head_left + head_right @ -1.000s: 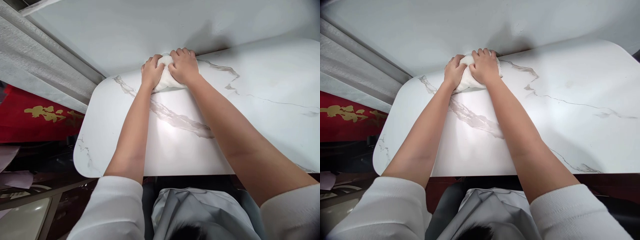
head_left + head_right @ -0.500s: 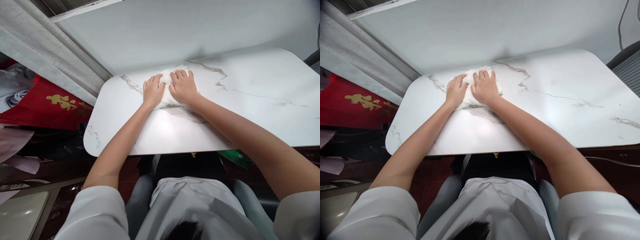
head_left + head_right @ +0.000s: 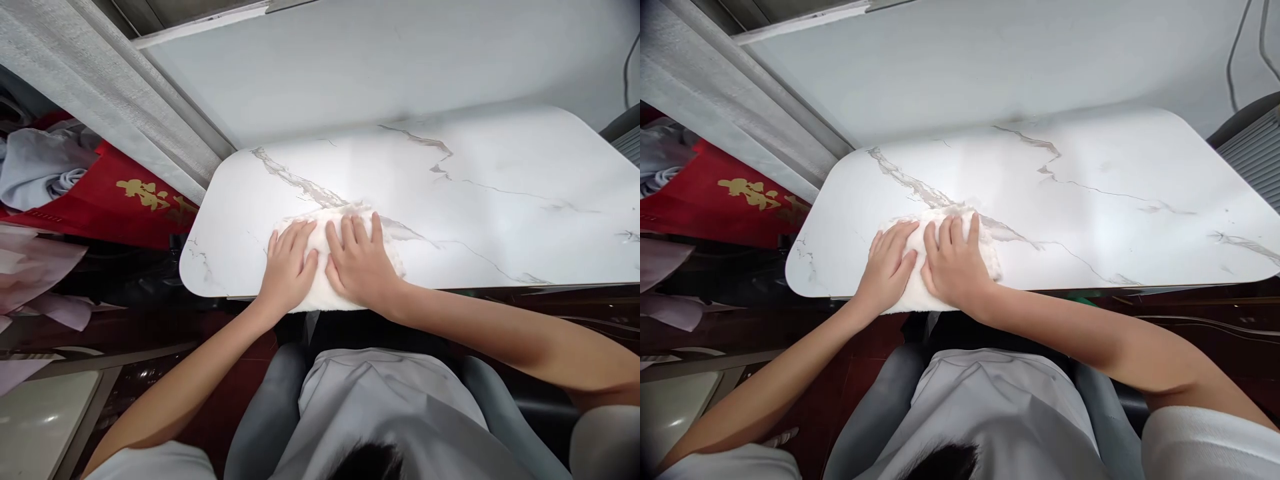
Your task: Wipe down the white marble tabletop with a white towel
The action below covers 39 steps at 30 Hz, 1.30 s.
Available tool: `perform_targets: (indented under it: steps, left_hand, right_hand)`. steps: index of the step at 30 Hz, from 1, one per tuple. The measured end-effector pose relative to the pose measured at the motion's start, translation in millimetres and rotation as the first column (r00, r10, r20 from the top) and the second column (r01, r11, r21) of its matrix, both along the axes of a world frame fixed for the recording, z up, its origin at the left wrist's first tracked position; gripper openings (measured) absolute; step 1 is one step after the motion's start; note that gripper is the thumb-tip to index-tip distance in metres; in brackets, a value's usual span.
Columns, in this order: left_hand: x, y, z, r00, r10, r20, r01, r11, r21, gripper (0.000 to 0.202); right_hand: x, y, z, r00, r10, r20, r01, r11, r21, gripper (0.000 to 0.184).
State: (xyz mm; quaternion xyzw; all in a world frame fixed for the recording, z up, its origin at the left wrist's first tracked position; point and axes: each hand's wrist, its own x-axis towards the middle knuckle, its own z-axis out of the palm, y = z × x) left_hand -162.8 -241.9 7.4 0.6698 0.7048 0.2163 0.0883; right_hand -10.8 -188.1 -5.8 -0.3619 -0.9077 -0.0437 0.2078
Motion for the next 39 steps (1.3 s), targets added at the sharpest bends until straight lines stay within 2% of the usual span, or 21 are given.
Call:
perform_targets:
  steps: [4, 8, 16, 21, 24, 28, 30, 34, 39]
  left_hand:
    - [-13.8, -0.7, 1.1, 0.998, 0.064, 0.015, -0.063, 0.998, -0.015, 0.047]
    - [-35.2, 18.4, -1.2, 0.991, 0.132, -0.012, -0.131, 0.990, 0.053, 0.046]
    - [-95.1, 91.9, -9.9, 0.993, 0.119, 0.009, -0.119, 0.984, 0.135, 0.041]
    - [-118.3, 141.9, -13.0, 0.991, 0.103, 0.080, -0.115, 0.982, 0.153, 0.040]
    - [-124.8, 168.9, -13.9, 0.987, 0.111, 0.118, -0.131, 0.975, 0.181, 0.038]
    - [-129.0, 196.0, -12.9, 0.981, 0.118, 0.153, -0.144, 0.976, 0.166, 0.032]
    - [-130.5, 206.5, -12.5, 0.975, 0.142, 0.171, -0.168, 0.975, 0.144, 0.030]
    - [-133.4, 223.7, -12.2, 0.966, 0.171, 0.195, -0.196, 0.973, 0.118, 0.027]
    - [-138.3, 240.6, -11.6, 0.963, 0.128, 0.235, -0.169, 0.973, 0.160, 0.026]
  right_hand:
    - [-16.1, 7.6, 3.1, 0.997, 0.073, 0.002, -0.073, 0.997, -0.028, 0.053]
    - [-41.8, 34.7, 3.0, 0.991, 0.132, -0.016, -0.133, 0.989, -0.058, 0.046]
    - [-97.2, 94.6, 0.4, 0.999, 0.045, -0.026, -0.048, 0.994, -0.097, 0.040]
    - [-117.1, 132.3, 1.1, 0.999, -0.013, -0.037, 0.009, 0.994, -0.105, 0.041]
    - [-128.7, 160.6, -2.7, 0.996, -0.034, -0.086, 0.024, 0.993, -0.115, 0.049]
    - [-143.1, 196.8, -9.8, 0.979, -0.073, -0.188, 0.036, 0.980, -0.195, 0.081]
    - [-147.5, 210.0, -11.9, 0.972, -0.080, -0.220, 0.031, 0.975, -0.220, 0.091]
    - [-151.7, 229.7, -15.0, 0.969, -0.067, -0.237, 0.012, 0.974, -0.228, 0.092]
    - [-157.8, 255.2, -22.0, 0.934, -0.013, -0.356, -0.076, 0.969, -0.237, 0.092]
